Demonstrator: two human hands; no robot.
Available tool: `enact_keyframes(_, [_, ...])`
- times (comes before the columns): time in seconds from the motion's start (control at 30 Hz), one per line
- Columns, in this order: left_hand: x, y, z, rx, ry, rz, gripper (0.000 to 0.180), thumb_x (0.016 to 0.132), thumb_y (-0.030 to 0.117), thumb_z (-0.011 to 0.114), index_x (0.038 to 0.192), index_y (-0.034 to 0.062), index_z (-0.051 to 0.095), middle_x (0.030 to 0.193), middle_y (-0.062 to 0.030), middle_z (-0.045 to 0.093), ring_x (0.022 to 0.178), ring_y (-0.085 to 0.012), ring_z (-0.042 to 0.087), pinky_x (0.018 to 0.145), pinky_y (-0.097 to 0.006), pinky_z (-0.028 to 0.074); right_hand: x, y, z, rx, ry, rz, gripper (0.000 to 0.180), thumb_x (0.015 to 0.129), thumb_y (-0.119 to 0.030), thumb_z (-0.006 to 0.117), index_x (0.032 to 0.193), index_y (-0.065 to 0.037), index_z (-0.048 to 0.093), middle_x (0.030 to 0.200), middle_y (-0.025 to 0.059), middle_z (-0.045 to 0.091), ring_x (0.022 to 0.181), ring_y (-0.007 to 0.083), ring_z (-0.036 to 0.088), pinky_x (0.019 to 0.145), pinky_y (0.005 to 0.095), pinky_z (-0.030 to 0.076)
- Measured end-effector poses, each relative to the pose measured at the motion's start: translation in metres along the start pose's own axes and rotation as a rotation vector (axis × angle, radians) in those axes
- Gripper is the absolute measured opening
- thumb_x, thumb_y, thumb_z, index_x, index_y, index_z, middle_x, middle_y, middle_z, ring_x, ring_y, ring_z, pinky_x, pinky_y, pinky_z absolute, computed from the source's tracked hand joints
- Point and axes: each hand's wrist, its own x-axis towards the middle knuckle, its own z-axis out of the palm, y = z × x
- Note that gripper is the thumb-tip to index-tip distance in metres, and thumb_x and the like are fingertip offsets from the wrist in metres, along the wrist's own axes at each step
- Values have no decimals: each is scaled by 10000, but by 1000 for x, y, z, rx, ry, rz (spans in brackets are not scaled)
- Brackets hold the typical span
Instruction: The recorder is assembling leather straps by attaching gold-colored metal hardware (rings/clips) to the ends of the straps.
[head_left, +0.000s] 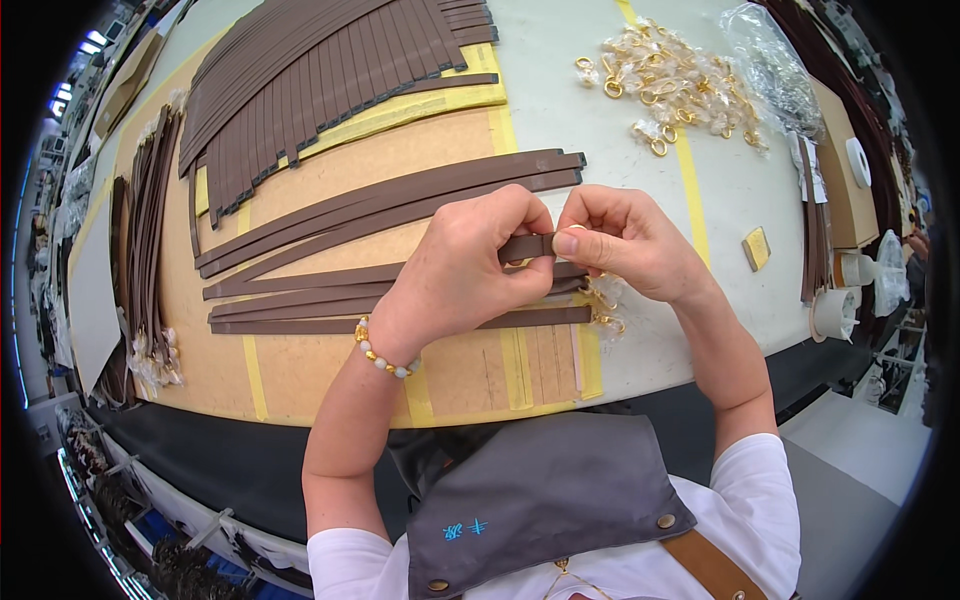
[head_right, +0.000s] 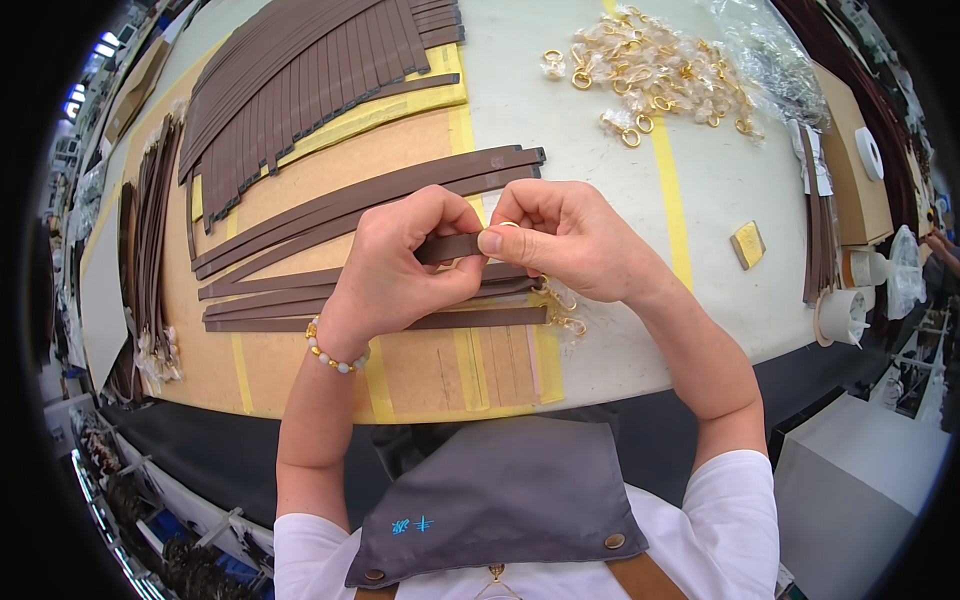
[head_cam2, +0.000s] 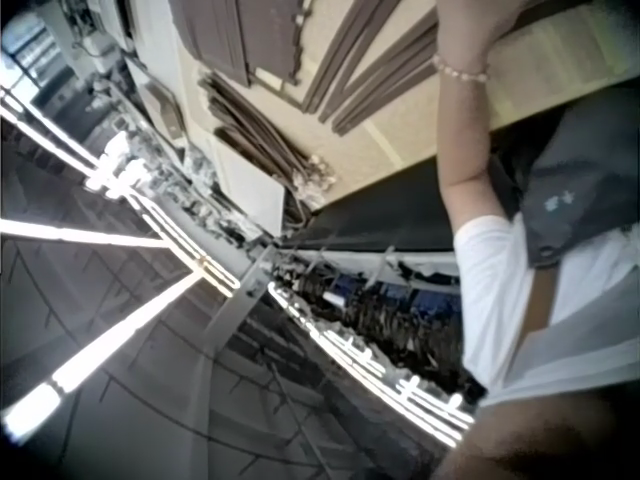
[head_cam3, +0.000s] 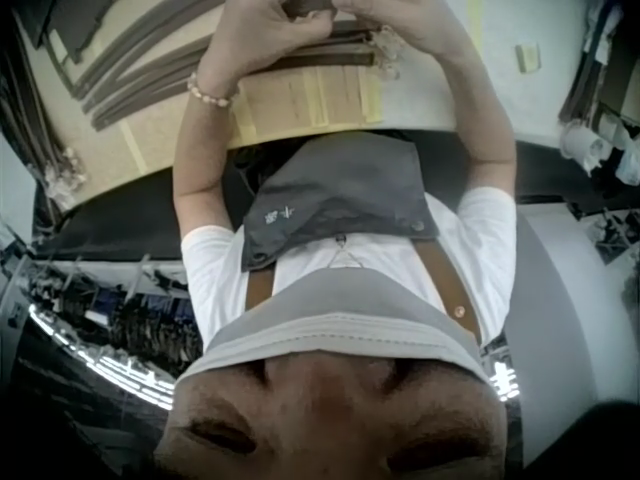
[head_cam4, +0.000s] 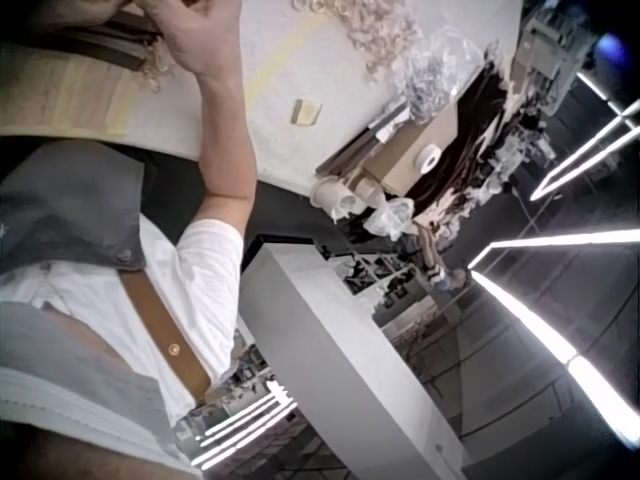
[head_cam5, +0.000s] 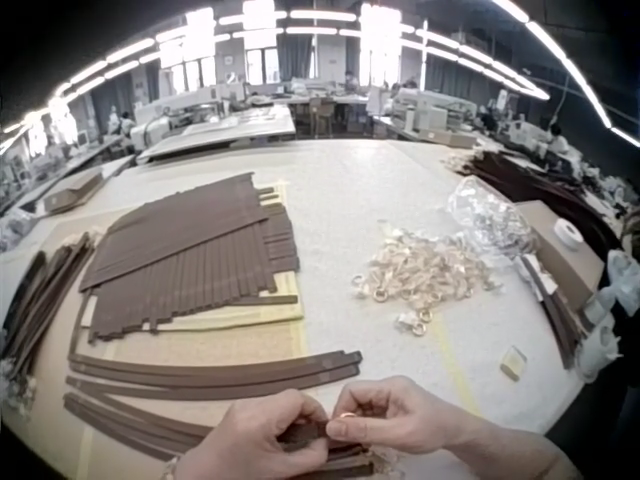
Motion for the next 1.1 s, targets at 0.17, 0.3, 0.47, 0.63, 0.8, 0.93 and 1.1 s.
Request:
enact_keyframes(0.17, [-1, 0, 1, -25, 0, -10, 187, 754, -8, 752, 875, 8, 610, 726, -24, 609, 627, -57, 548, 549, -217, 465, -1, -2, 3, -27, 9, -13, 244, 968, -232, 713, 850, -47, 608, 740, -71, 544, 663, 3, 451, 563, 197, 376])
enact_keyframes(0.3, [0, 0, 1, 6, -3, 12, 191, 750, -10, 752, 876, 7, 611, 732, -30, 614, 624, -67, 554, 548, -222, 469, 0, 1, 6, 18, 36, -12, 195, 964, -169, 696, 851, -40, 604, 760, -72, 547, 688, -5, 450, 580, 193, 373])
enact_keyframes(0.47, [1, 3, 2, -15, 6, 20, 192, 747, -7, 754, 879, 8, 615, 748, -32, 620, 645, -66, 560, 558, -225, 472, 2, 11, 11, 44, 84, -59, 142, 940, -106, 670, 845, -32, 595, 762, -78, 533, 709, -3, 441, 598, 202, 366])
enact_keyframes(0.63, [2, 8, -3, 7, -77, -67, 201, 749, 5, 759, 912, 11, 643, 781, -27, 641, 678, -72, 577, 593, -224, 486, 2, 15, 16, -9, 166, -53, 111, 893, -76, 655, 821, -28, 586, 743, -79, 515, 699, 6, 431, 589, 214, 357])
enact_keyframes(0.8, [2, 7, -4, 8, -84, 4, 191, 772, 37, 756, 927, 4, 649, 804, -79, 678, 657, -155, 643, 582, -281, 521, 3, 18, 15, 1, 158, -87, 111, 863, -68, 642, 781, -43, 570, 718, -70, 513, 670, 12, 422, 564, 229, 347])
enact_keyframes(0.93, [2, 8, -4, -9, -65, -15, 187, 767, 21, 758, 924, -3, 660, 816, -78, 686, 687, -150, 656, 621, -267, 536, 4, 10, 5, 121, 20, -25, 199, 919, -147, 694, 787, -52, 578, 719, -66, 522, 663, 18, 439, 566, 229, 356])
enact_keyframes(1.1, [1, 7, -3, -14, -17, 5, 183, 762, 2, 748, 922, -2, 659, 815, -77, 684, 690, -142, 652, 630, -264, 535, 2, 0, -3, -20, -66, 52, 277, 966, -264, 713, 824, -54, 601, 731, -71, 520, 686, 23, 448, 583, 231, 366])
